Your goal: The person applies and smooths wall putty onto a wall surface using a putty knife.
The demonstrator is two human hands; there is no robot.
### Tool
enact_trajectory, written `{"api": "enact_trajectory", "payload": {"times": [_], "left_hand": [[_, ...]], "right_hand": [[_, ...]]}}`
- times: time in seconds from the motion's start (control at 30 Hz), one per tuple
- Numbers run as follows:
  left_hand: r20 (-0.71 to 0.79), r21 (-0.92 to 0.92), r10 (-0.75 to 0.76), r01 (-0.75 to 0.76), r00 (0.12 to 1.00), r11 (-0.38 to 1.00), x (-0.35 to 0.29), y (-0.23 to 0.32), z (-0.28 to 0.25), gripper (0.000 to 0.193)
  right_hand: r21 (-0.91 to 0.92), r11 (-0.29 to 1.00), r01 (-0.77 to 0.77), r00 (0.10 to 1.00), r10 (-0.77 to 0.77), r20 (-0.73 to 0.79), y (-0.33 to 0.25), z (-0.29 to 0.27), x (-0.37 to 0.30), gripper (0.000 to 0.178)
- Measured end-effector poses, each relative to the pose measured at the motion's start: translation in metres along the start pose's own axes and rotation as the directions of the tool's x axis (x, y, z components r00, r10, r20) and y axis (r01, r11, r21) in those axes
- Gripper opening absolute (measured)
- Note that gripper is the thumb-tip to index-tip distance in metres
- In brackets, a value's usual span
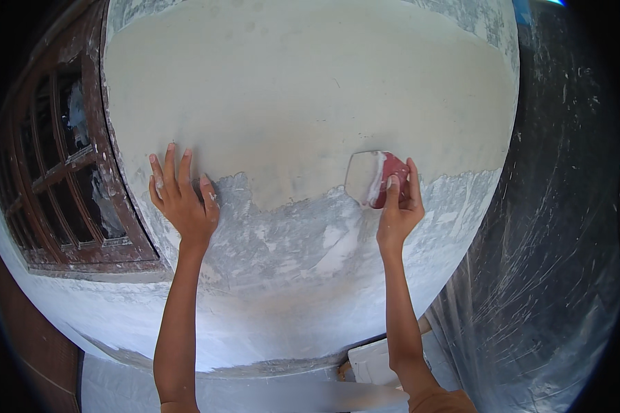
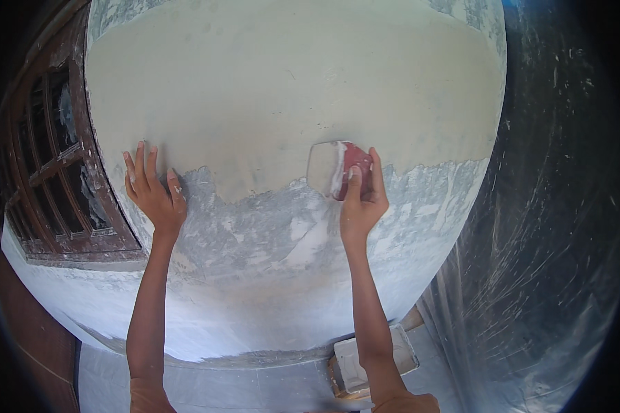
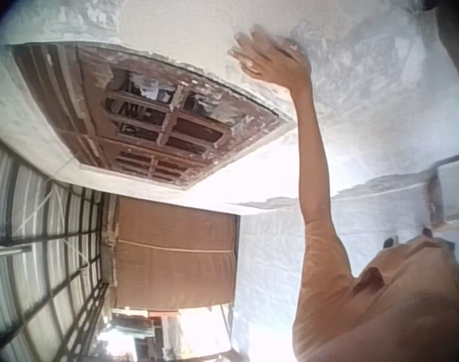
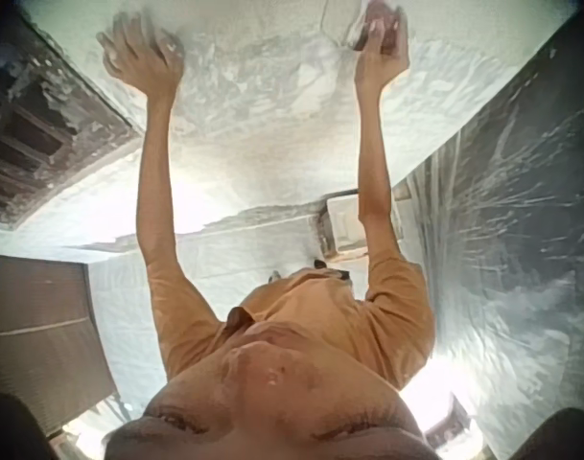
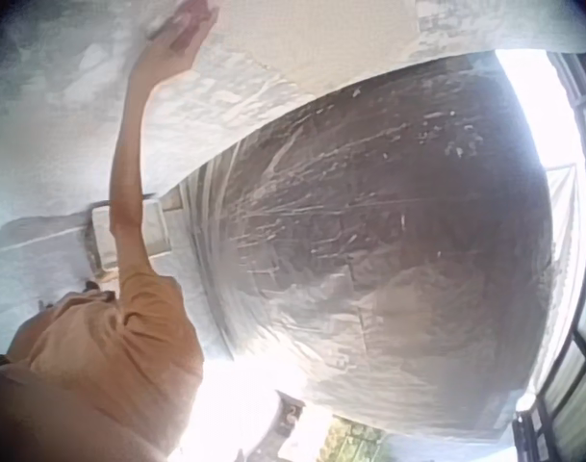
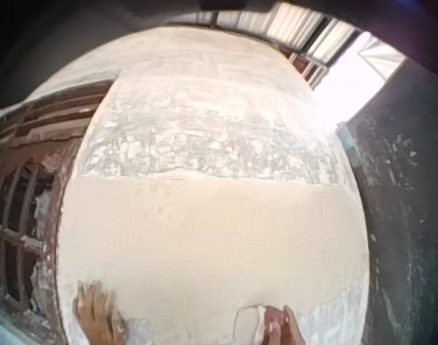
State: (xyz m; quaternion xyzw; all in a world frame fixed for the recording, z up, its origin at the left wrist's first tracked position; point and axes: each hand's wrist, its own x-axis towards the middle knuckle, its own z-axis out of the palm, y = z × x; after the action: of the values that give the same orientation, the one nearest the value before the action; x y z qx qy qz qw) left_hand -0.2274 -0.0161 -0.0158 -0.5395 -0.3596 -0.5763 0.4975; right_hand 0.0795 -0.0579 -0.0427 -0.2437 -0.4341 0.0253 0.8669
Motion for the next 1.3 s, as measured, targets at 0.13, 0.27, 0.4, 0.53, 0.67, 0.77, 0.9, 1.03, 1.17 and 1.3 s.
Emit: {"api": "enact_trajectory", "payload": {"times": [0.13,0.27,0.4,0.53,0.67,0.77,0.9,1.03,1.17,1.3], "left_hand": [[0.037,0.011,0.056,-0.056,0.998,0.998,0.000,0.003,0.000,0.046],[0.007,-0.028,0.013,-0.013,1.000,1.000,-0.002,0.007,0.008,0.046],[-0.022,0.001,-0.004,0.004,1.000,1.000,-0.004,-0.002,0.005,0.046],[0.010,0.029,0.026,-0.027,1.000,0.999,-0.001,0.000,-0.003,0.046],[0.058,0.027,0.115,-0.116,0.992,0.993,-0.003,0.002,0.001,0.046],[0.019,0.003,0.074,-0.074,0.997,0.997,0.000,0.008,0.005,0.046],[-0.022,-0.007,-0.001,0.001,1.000,1.000,-0.004,-0.004,0.004,0.044],[0.019,-0.003,0.024,-0.024,1.000,1.000,-0.002,0.003,0.001,0.045],[0.049,-0.001,0.055,-0.055,0.997,0.998,-0.002,0.004,-0.001,0.044],[-0.007,-0.050,0.010,-0.010,1.000,0.999,-0.006,0.002,0.004,0.041]], "right_hand": [[0.047,0.998,-0.035,0.996,0.039,-0.086,-0.017,-0.016,0.019,0.041],[0.110,0.994,-0.022,0.956,-0.011,0.293,-0.023,0.055,-0.024,0.039],[0.063,0.998,-0.005,0.946,-0.016,0.324,-0.011,0.072,-0.021,0.039],[-0.009,1.000,-0.007,1.000,0.007,0.029,-0.005,-0.003,0.034,0.041],[0.072,0.997,-0.008,1.000,0.009,-0.014,-0.023,-0.008,0.037,0.042],[0.134,0.991,0.012,0.973,-0.042,0.227,-0.028,0.047,-0.010,0.039],[0.118,0.991,0.061,0.906,-0.104,0.410,-0.015,0.098,-0.045,0.039],[0.073,0.997,0.011,0.993,-0.020,0.114,-0.022,0.046,0.011,0.040],[0.076,0.997,0.012,0.996,-0.005,-0.084,-0.036,0.023,0.033,0.039],[0.152,0.988,0.036,0.964,-0.074,0.254,-0.036,0.087,-0.016,0.039]]}}
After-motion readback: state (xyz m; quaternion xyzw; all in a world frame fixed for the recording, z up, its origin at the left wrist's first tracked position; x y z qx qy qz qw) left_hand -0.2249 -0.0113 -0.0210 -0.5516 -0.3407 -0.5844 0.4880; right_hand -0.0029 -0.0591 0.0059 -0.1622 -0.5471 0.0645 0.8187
